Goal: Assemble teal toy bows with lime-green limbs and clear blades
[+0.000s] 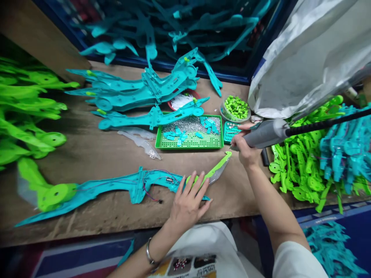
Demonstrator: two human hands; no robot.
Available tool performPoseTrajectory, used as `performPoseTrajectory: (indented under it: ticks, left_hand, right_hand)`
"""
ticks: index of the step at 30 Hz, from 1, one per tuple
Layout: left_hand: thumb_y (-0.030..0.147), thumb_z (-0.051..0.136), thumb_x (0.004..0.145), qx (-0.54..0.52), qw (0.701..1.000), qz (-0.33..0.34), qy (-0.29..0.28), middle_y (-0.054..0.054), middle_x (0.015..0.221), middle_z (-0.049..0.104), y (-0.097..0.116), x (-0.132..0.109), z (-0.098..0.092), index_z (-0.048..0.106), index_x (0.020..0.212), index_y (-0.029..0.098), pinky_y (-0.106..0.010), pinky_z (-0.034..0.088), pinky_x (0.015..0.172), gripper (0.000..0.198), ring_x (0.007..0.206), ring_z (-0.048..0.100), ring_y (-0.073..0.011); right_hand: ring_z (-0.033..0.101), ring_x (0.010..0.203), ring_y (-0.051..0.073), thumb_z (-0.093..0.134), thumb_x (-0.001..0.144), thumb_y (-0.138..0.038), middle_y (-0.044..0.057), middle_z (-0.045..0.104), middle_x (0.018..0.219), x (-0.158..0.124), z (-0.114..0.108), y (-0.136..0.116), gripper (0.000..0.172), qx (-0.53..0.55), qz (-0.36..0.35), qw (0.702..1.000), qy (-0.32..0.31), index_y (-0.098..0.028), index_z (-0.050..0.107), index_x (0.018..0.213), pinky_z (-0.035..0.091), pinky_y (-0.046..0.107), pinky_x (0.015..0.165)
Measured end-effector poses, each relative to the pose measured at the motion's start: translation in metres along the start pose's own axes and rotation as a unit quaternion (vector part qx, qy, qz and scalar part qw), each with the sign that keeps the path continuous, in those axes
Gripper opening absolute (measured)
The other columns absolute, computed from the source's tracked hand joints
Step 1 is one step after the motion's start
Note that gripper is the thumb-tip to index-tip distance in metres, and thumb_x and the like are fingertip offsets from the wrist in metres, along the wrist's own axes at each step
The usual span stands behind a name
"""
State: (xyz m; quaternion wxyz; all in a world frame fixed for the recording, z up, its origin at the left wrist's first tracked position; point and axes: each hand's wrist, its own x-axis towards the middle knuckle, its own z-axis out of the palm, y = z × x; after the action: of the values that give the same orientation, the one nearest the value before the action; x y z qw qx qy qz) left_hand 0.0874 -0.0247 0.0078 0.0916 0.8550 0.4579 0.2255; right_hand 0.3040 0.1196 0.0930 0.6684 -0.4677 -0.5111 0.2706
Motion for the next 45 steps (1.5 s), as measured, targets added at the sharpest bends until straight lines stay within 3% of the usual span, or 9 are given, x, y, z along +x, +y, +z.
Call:
performPoseTrajectory:
  ticks: [4,11,18,24,30,33,37,41,45]
  left_hand:
    - [0.041,0.062,0.093,0.003,1.0,0.004,-0.005,-0.009,0.161,0.041,0.0,0.001,0.0,0.044,0.154,0.022,-0.06,0.024,0.125,0.067,0.152,0.031,-0.0347]
    - [0.043,0.06,0.094,0.011,1.0,0.01,0.0,-0.007,0.161,0.04,-0.001,0.001,0.0,0.043,0.154,0.022,-0.059,0.025,0.125,0.066,0.152,0.032,-0.0344]
    - [0.042,0.061,0.093,0.007,1.0,0.015,-0.003,-0.008,0.161,0.041,-0.003,0.0,0.001,0.041,0.155,0.022,-0.06,0.024,0.124,0.068,0.151,0.033,-0.0353]
    - [0.042,0.061,0.093,0.0,1.0,0.006,-0.012,-0.01,0.16,0.042,-0.002,0.0,0.001,0.042,0.155,0.021,-0.06,0.022,0.125,0.067,0.152,0.032,-0.0348]
    - [0.058,0.059,0.092,-0.021,1.0,-0.017,-0.009,-0.015,0.162,0.037,0.007,0.008,-0.013,0.039,0.155,0.019,-0.065,0.014,0.124,0.077,0.152,0.03,-0.0371]
    - [0.049,0.06,0.095,-0.065,0.995,-0.071,0.028,-0.014,0.158,0.044,0.011,0.028,-0.022,0.041,0.153,0.02,-0.057,0.023,0.123,0.067,0.148,0.037,-0.032]
    - [0.04,0.065,0.094,-0.145,0.983,-0.109,0.043,-0.011,0.143,0.059,0.009,0.056,-0.028,0.055,0.138,0.024,-0.046,0.04,0.108,0.048,0.129,0.053,-0.027]
    - [0.036,0.065,0.095,-0.16,0.98,-0.101,0.059,-0.006,0.126,0.068,0.008,0.066,-0.03,0.07,0.107,0.026,-0.045,0.038,0.103,0.016,0.117,0.058,-0.0238]
    - [0.033,0.065,0.096,-0.156,0.981,-0.096,0.069,-0.003,0.119,0.072,0.012,0.064,-0.031,0.07,0.093,0.025,-0.046,0.034,0.105,0.01,0.112,0.059,-0.0223]
  right_hand:
    - [0.055,0.045,0.014,0.073,0.078,-0.033,-0.008,0.057,0.056,-0.011,-0.02,0.021,0.025,-0.006,0.025,0.999,0.03,-0.023,0.06,0.096,0.05,0.031,0.052]
    - [0.054,0.044,0.013,0.072,0.074,-0.031,-0.009,0.057,0.052,-0.015,-0.015,0.033,0.025,0.001,0.043,0.998,0.05,-0.022,0.057,0.092,0.049,0.029,0.052]
    - [0.055,0.044,0.014,0.074,0.073,-0.032,-0.008,0.06,0.053,-0.015,-0.011,0.026,0.025,0.009,0.062,0.998,0.007,-0.023,0.058,0.091,0.049,0.029,0.05]
    - [0.053,0.043,0.014,0.076,0.074,-0.035,-0.008,0.056,0.053,-0.012,-0.01,0.015,0.027,0.03,0.062,0.997,0.015,-0.024,0.06,0.094,0.048,0.032,0.05]
    - [0.05,0.046,0.013,0.074,0.078,-0.036,-0.006,0.054,0.056,-0.025,-0.003,-0.017,0.019,0.104,0.084,0.991,-0.026,-0.024,0.059,0.083,0.048,0.032,0.051]
    - [0.048,0.045,0.013,0.072,0.079,-0.037,-0.007,0.051,0.055,-0.038,0.007,-0.041,0.018,0.141,0.096,0.984,-0.058,-0.026,0.06,0.087,0.048,0.033,0.051]
    - [0.049,0.044,0.014,0.07,0.079,-0.036,-0.007,0.05,0.055,-0.054,0.019,-0.063,0.018,0.166,0.109,0.976,-0.09,-0.027,0.06,0.092,0.05,0.035,0.051]
    - [0.05,0.044,0.015,0.07,0.078,-0.035,-0.007,0.051,0.055,-0.06,0.02,-0.07,0.02,0.177,0.111,0.973,-0.1,-0.027,0.058,0.093,0.051,0.036,0.051]
    - [0.051,0.043,0.015,0.068,0.077,-0.03,-0.007,0.052,0.054,-0.061,0.017,-0.071,0.022,0.182,0.114,0.973,-0.091,-0.026,0.057,0.095,0.05,0.034,0.048]
